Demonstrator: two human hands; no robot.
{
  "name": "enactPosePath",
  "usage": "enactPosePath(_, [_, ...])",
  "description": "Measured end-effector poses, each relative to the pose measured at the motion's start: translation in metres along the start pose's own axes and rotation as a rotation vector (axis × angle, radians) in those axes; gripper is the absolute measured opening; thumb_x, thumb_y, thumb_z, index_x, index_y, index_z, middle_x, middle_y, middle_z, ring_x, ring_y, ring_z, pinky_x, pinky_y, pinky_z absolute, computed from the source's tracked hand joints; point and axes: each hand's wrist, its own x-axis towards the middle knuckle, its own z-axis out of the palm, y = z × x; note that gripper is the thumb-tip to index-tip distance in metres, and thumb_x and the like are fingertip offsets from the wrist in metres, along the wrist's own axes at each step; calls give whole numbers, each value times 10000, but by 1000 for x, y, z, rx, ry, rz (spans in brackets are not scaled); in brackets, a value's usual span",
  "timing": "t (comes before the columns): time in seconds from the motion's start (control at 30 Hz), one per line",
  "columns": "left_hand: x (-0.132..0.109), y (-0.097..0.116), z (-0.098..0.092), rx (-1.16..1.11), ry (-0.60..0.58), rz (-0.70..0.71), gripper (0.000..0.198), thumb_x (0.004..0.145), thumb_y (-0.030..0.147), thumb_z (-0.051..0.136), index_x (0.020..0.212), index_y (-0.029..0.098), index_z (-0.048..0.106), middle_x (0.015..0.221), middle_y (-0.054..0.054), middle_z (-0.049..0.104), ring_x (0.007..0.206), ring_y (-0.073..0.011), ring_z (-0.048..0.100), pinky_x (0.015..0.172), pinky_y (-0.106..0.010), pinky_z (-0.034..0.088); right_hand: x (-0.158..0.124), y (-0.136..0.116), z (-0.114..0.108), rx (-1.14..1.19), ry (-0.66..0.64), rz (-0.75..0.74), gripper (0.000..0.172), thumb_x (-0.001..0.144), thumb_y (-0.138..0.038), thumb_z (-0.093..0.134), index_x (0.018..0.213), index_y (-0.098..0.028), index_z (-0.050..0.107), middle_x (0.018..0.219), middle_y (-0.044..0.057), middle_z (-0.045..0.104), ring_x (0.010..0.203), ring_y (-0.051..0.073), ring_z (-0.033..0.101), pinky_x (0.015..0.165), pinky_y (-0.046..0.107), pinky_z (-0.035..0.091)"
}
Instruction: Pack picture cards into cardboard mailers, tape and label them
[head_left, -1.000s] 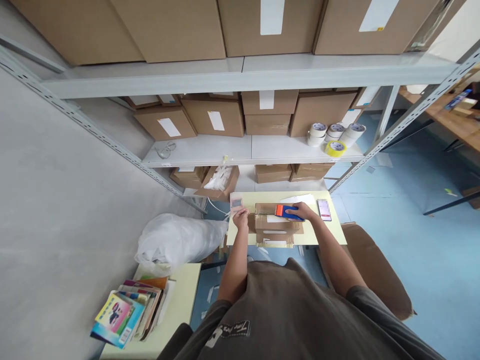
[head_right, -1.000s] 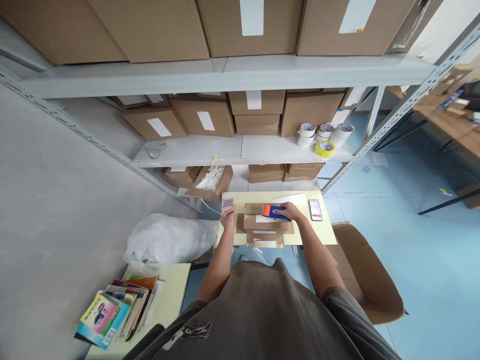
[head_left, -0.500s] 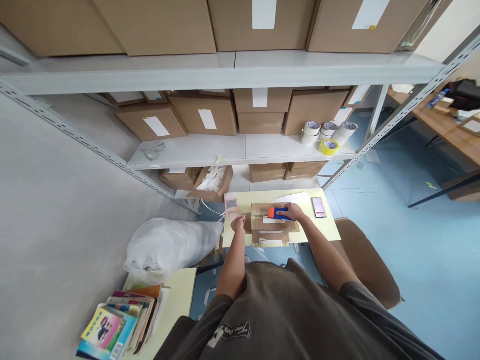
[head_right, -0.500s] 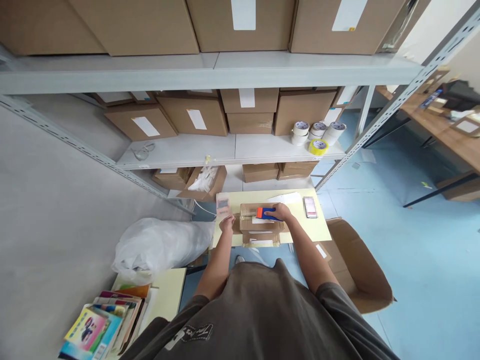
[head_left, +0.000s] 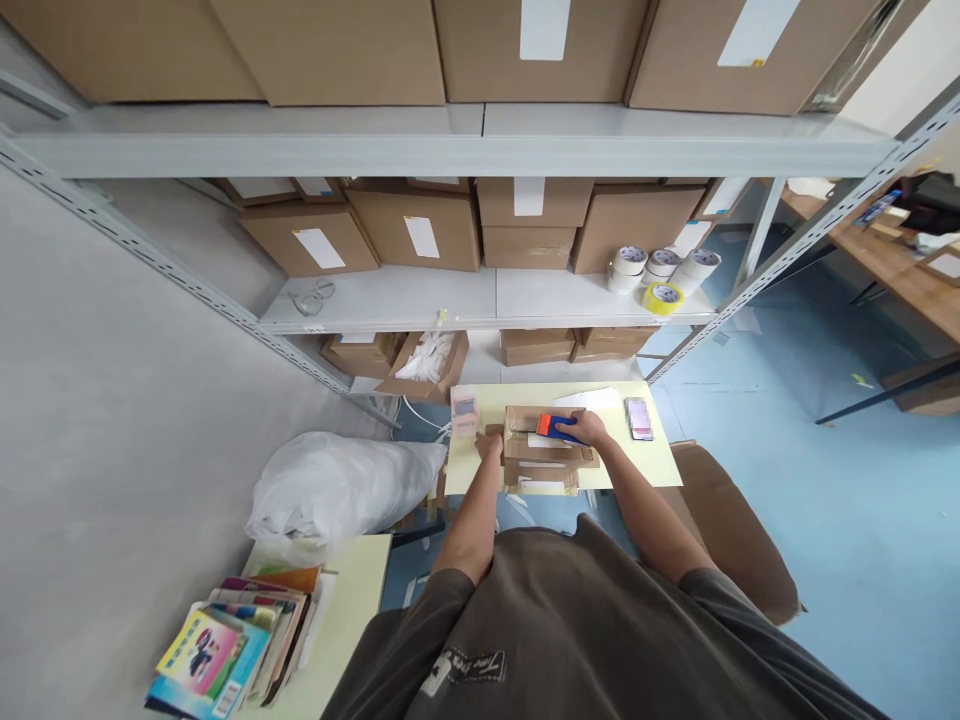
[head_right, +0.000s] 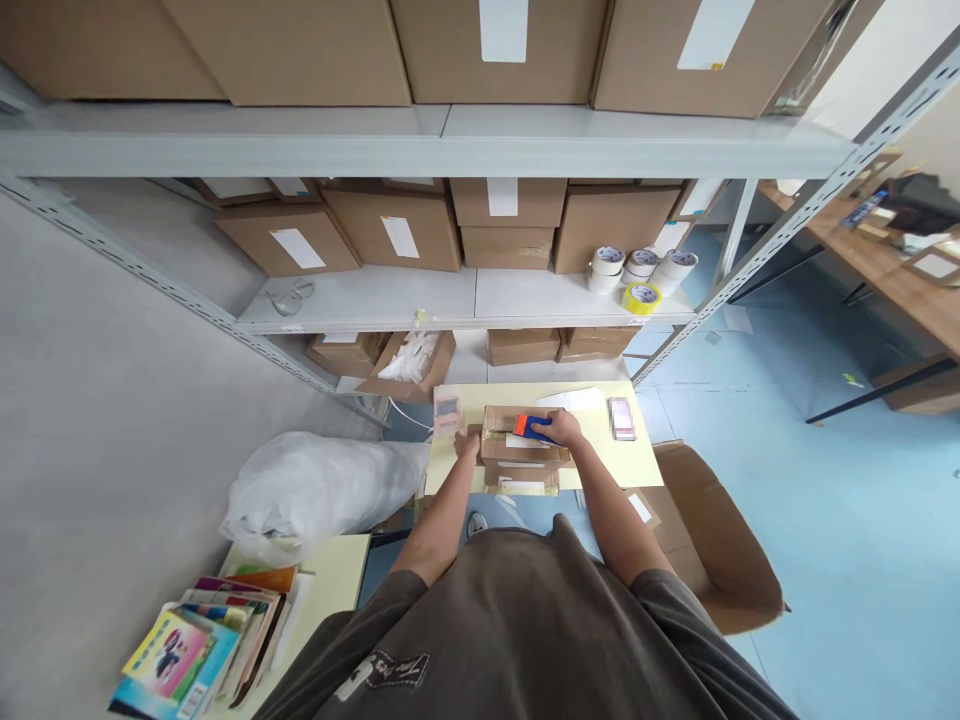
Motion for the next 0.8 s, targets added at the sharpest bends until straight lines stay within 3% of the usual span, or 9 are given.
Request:
enactPosePath(0.1, [-5, 11, 1, 72, 7, 51, 221, 850, 435, 721, 947, 237, 733, 1044, -150, 782, 1107, -321, 707, 930, -374, 492, -2, 1, -2, 28, -19, -5, 495, 872, -704, 693, 880, -214, 762, 951, 113, 782, 881, 271, 726, 653, 288, 410])
enactPosePath(0.23, [-16, 16, 12, 140, -159, 133, 317, 931, 475, 660, 1097, 214, 729, 1095, -176, 780, 1082, -332, 714, 932, -375, 471, -5, 4, -2, 68, -35, -19, 518, 844, -741, 709, 869, -225, 753, 944, 98, 774, 866, 256, 719, 649, 280, 420])
enactPosePath(0.33, [-20, 14, 17, 157, -157, 145, 404, 961, 499, 635, 1241, 215, 695, 1185, -190, 765, 1101, -336, 714, 947, -382, 462, -5, 1, 1, 60, -36, -5, 546, 814, -772, 727, 864, -229, 749, 940, 95, 768, 858, 250, 716, 638, 277, 420])
enactPosePath(0.53, [-18, 15, 20, 210, -95, 95, 391, 983, 533, 618, 1195, 216, 705, 1085, -176, 772, 1031, -339, 720, 936, -388, 454, -2, 0, -3, 92, -55, -4, 579, 784, -810, 734, 810, -231, 735, 870, 82, 764, 807, 236, 707, 617, 274, 405])
enactPosePath(0.63, [-16, 15, 21, 259, -77, 76, 327, 1002, 494, 598, 1139, 223, 720, 1030, -166, 764, 1016, -340, 718, 923, -385, 451, -6, 33, -25, 78, -36, 4, 570, 759, -795, 763, 787, -227, 731, 838, 87, 760, 787, 244, 704, 619, 285, 395])
enactPosePath(0.8, [-14, 13, 22, 295, -45, 112, 317, 1001, 486, 598, 1172, 247, 718, 1082, -154, 761, 1060, -340, 712, 932, -381, 455, -31, 137, -76, 4, -23, 107, 583, 722, -799, 776, 759, -219, 725, 833, 111, 757, 773, 261, 695, 609, 302, 379])
